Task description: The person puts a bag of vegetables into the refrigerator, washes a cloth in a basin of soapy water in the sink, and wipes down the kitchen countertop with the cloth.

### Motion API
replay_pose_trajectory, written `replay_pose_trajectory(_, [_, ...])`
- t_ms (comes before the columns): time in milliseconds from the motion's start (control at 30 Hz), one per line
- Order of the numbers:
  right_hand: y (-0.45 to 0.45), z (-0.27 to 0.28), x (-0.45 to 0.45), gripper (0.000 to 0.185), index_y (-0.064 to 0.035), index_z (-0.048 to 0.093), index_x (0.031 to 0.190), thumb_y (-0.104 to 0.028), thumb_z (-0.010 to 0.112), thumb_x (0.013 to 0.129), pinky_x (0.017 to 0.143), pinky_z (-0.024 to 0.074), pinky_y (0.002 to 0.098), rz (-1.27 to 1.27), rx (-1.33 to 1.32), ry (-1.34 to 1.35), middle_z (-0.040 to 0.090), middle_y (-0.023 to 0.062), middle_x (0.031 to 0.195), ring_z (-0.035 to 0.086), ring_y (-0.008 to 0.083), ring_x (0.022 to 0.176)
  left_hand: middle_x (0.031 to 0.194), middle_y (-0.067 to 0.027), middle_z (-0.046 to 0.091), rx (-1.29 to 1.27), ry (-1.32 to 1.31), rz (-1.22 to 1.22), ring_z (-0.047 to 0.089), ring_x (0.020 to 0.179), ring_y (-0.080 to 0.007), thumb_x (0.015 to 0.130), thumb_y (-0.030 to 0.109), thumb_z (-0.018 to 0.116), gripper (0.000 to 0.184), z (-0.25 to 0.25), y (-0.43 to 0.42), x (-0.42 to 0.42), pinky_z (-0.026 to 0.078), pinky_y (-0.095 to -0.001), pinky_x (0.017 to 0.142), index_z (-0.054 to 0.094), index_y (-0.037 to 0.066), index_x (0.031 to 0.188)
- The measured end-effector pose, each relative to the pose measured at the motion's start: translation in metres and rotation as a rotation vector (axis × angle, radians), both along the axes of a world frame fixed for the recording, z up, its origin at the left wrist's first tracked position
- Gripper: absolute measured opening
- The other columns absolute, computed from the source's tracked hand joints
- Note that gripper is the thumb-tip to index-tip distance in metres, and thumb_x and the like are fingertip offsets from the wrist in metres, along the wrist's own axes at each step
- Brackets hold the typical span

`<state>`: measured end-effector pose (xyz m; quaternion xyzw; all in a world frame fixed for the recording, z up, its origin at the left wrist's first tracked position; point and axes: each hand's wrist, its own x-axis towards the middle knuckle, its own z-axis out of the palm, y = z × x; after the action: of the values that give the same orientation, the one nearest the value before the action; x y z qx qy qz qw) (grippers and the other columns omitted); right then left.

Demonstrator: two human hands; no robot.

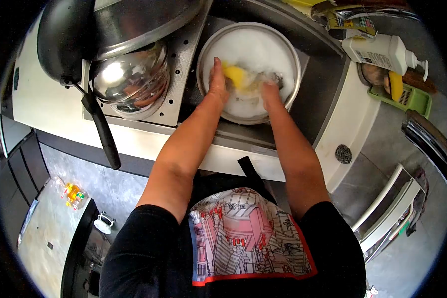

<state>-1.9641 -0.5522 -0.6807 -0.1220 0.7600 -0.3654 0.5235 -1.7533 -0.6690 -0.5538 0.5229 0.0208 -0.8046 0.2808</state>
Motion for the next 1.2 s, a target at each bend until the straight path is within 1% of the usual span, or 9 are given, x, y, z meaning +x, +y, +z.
replay_pose_trajectory(67, [-0.053,0.156,0.079,0.041,-0.0026,0.051,0.122,-0.028,0.055,0.090,0.089,0.0422,0.0368,-0.136,0.231,-0.027,0.056,0.0120,0.115,0.052,0.0227,0.105,0.132,-0.0119,0.043,0.014,-0.076,-0.093,0.043,0.120,-0.0293,0.086,0.068,0.040,0.077,-0.012,0.001,0.000,0.035,-0.0499,0.100,0.035,0.012,0.138])
replay_pose_trajectory(200, [-0.040,0.205,0.115,0.020,-0.0074,0.061,0.095,-0.026,0.061,0.088,0.072,0.0458,0.0304,0.391,-0.131,-0.023,0.061,0.0009,0.087,0.057,0.0164,0.081,0.123,-0.0117,0.050,0.132,0.120,-0.015,0.052,0.108,-0.0284,0.084,0.071,0.041,0.078,0.029,-0.003,0.003,0.045,-0.0478,0.091,0.037,0.012,0.135])
replay_pose_trajectory(333, [-0.033,0.261,0.168,0.026,-0.0042,0.058,0.079,-0.029,0.066,0.083,0.061,0.0467,0.0403,0.659,-0.429,0.337,0.059,0.0131,0.071,0.058,0.0279,0.064,0.100,-0.0089,0.057,0.005,0.127,-0.077,0.058,0.082,-0.0227,0.085,0.063,0.050,0.063,-0.022,0.004,0.008,0.052,-0.0331,0.061,0.049,0.009,0.116])
replay_pose_trajectory(667, [-0.091,0.190,0.146,0.031,-0.0040,0.056,0.069,-0.029,0.056,0.087,0.058,0.0461,0.0447,0.646,-0.439,0.894,0.057,0.0205,0.066,0.057,0.0393,0.061,0.099,-0.0094,0.063,0.046,0.635,0.084,0.061,0.090,-0.0267,0.093,0.057,0.037,0.057,-0.021,0.026,0.002,0.050,-0.0397,0.081,0.057,0.008,0.114])
replay_pose_trajectory(700, [-0.099,0.183,0.131,0.029,-0.0052,0.059,0.076,-0.031,0.054,0.088,0.062,0.0475,0.0460,0.590,-0.353,0.837,0.060,0.0210,0.069,0.059,0.0395,0.065,0.105,-0.0105,0.064,0.085,0.266,-0.075,0.061,0.093,-0.0279,0.096,0.049,0.034,0.052,0.030,0.012,-0.005,0.050,-0.0400,0.084,0.056,0.006,0.114])
replay_pose_trajectory(867, [-0.106,0.130,0.045,0.032,-0.0060,0.063,0.094,-0.033,0.046,0.094,0.072,0.0485,0.0456,0.485,-0.214,0.964,0.064,0.0211,0.082,0.062,0.0366,0.077,0.113,-0.0141,0.061,0.137,0.175,0.005,0.059,0.100,-0.0313,0.097,0.044,0.035,0.048,0.032,0.002,-0.011,0.048,-0.0404,0.088,0.054,0.004,0.117])
replay_pose_trajectory(1000, [-0.078,0.119,0.039,0.032,-0.0019,0.052,0.114,-0.025,0.052,0.091,0.077,0.0483,0.0455,-0.027,-0.215,0.689,0.060,0.0175,0.093,0.060,0.0346,0.083,0.132,-0.0216,0.046,-0.581,-0.709,-0.353,0.048,0.118,-0.0349,0.093,0.044,0.045,0.063,0.006,0.007,-0.012,0.038,-0.0423,0.099,0.037,-0.001,0.136])
replay_pose_trajectory(1067, [-0.047,0.110,0.048,0.026,-0.0015,0.056,0.109,-0.015,0.055,0.087,0.080,0.0474,0.0415,0.560,-0.415,1.190,0.061,0.0214,0.099,0.060,0.0358,0.088,0.135,-0.0278,0.037,-0.952,-1.221,-0.875,0.042,0.122,-0.0362,0.088,0.040,0.053,0.067,-0.012,0.021,-0.008,0.035,-0.0431,0.102,0.033,0.002,0.139])
replay_pose_trajectory(1200, [-0.029,0.110,0.052,0.034,0.0017,0.054,0.111,-0.017,0.060,0.083,0.079,0.0487,0.0432,0.947,-0.341,0.904,0.061,0.0204,0.094,0.061,0.0344,0.085,0.132,-0.0254,0.043,-0.725,-0.925,-1.185,0.044,0.119,-0.0396,0.087,0.038,0.053,0.066,-0.014,0.011,-0.001,0.036,-0.0431,0.102,0.033,0.004,0.141])
